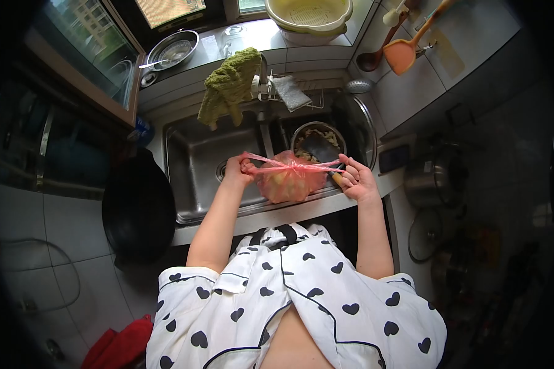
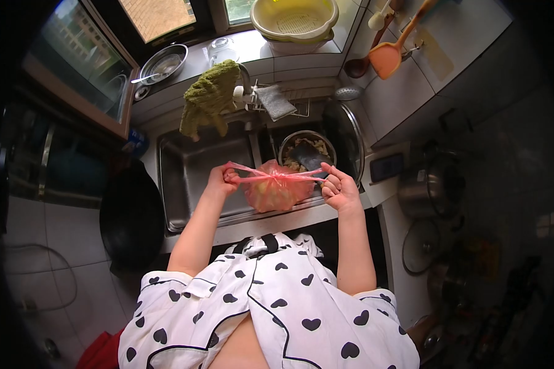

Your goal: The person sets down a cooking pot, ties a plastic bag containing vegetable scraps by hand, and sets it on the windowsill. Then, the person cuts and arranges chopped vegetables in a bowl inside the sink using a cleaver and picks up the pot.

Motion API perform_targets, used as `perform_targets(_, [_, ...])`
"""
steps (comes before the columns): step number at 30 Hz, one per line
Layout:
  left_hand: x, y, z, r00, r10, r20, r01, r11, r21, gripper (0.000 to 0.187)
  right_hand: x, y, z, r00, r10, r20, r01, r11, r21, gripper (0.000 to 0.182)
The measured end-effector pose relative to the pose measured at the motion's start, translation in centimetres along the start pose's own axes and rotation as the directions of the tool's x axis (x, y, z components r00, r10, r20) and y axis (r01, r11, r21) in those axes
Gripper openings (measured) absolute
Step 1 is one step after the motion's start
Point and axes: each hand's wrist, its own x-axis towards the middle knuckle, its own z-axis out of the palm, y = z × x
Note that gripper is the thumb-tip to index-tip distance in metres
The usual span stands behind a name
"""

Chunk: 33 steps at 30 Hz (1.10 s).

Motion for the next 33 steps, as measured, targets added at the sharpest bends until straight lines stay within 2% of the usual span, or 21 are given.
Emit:
perform_targets(5, [0.4,0.5,0.2,0.996,0.088,-0.028,-0.086,0.994,0.071,0.019,0.3,-0.3,-0.8,1.0,0.023,0.014,-0.024,0.999,0.021,0.024])
perform_targets(8, [3.0,0.6,-1.9,0.989,0.135,0.062,-0.141,0.984,0.11,0.012,0.2,-0.8,-1.0,1.0,-0.007,-0.004,0.007,1.0,-0.008,0.024])
perform_targets(9, [2.6,0.3,-1.8,0.978,0.201,0.047,-0.206,0.965,0.161,0.012,0.1,-0.8,-0.9,0.999,-0.026,-0.018,0.025,0.999,-0.026,0.024])
perform_targets(11, [1.7,-0.5,-1.4,0.944,0.33,0.031,-0.326,0.907,0.268,0.018,-0.1,-1.0,-0.4,0.998,-0.067,0.008,0.068,0.994,-0.08,0.023])
perform_targets(14, [-2.0,-0.8,0.4,0.948,0.315,0.041,-0.309,0.885,0.348,0.036,-0.9,-0.6,1.0,0.993,-0.111,0.052,0.119,0.973,-0.196,0.022])
perform_targets(17, [-6.4,-1.9,3.2,0.943,0.207,0.262,-0.272,0.931,0.245,0.051,-1.8,-0.3,2.7,0.974,-0.165,0.154,0.216,0.88,-0.423,0.022])
perform_targets(20, [-6.2,-1.4,3.5,0.836,0.07,0.544,-0.339,0.846,0.412,0.058,-3.1,-0.4,5.1,0.95,-0.18,0.255,0.309,0.662,-0.683,0.02])
perform_targets(21, [-6.7,-1.9,4.2,0.818,0.073,0.57,-0.414,0.764,0.496,0.06,-3.5,-0.5,5.9,0.942,-0.178,0.284,0.334,0.564,-0.755,0.019])
perform_targets(24, [-7.9,-3.0,5.6,0.757,-0.031,0.652,-0.545,0.521,0.657,0.044,-4.4,-0.1,8.2,0.916,-0.149,0.371,0.4,0.342,-0.85,0.016])
perform_targets(25, [-8.8,-4.2,6.4,0.74,-0.076,0.668,-0.503,0.598,0.625,0.034,-4.8,0.1,9.0,0.931,-0.14,0.338,0.364,0.286,-0.886,0.015])
perform_targets(26, [-9.7,-5.7,7.6,0.765,-0.003,0.644,-0.544,0.533,0.648,0.032,-4.9,0.6,9.6,0.904,-0.184,0.385,0.416,0.183,-0.891,0.016])
perform_targets(28, [-9.6,-7.6,8.3,0.74,-0.041,0.671,-0.589,0.441,0.677,0.034,-4.8,1.1,10.3,0.834,-0.206,0.512,0.532,0.048,-0.846,0.015])
perform_targets(29, [-9.9,-7.7,8.4,0.729,-0.09,0.679,-0.662,0.161,0.732,0.036,-4.7,1.3,10.6,0.8,-0.229,0.554,0.57,0.002,-0.822,0.014])
perform_targets(31, [-9.1,-8.6,8.0,0.701,-0.096,0.706,-0.709,0.015,0.705,0.025,-4.8,1.7,11.3,0.727,-0.263,0.634,0.636,-0.091,-0.766,0.014])
perform_targets(33, [-8.9,-8.9,8.1,0.684,-0.062,0.727,-0.728,-0.122,0.674,0.019,-4.4,2.1,11.0,0.795,-0.212,0.568,0.603,0.17,-0.78,0.013])
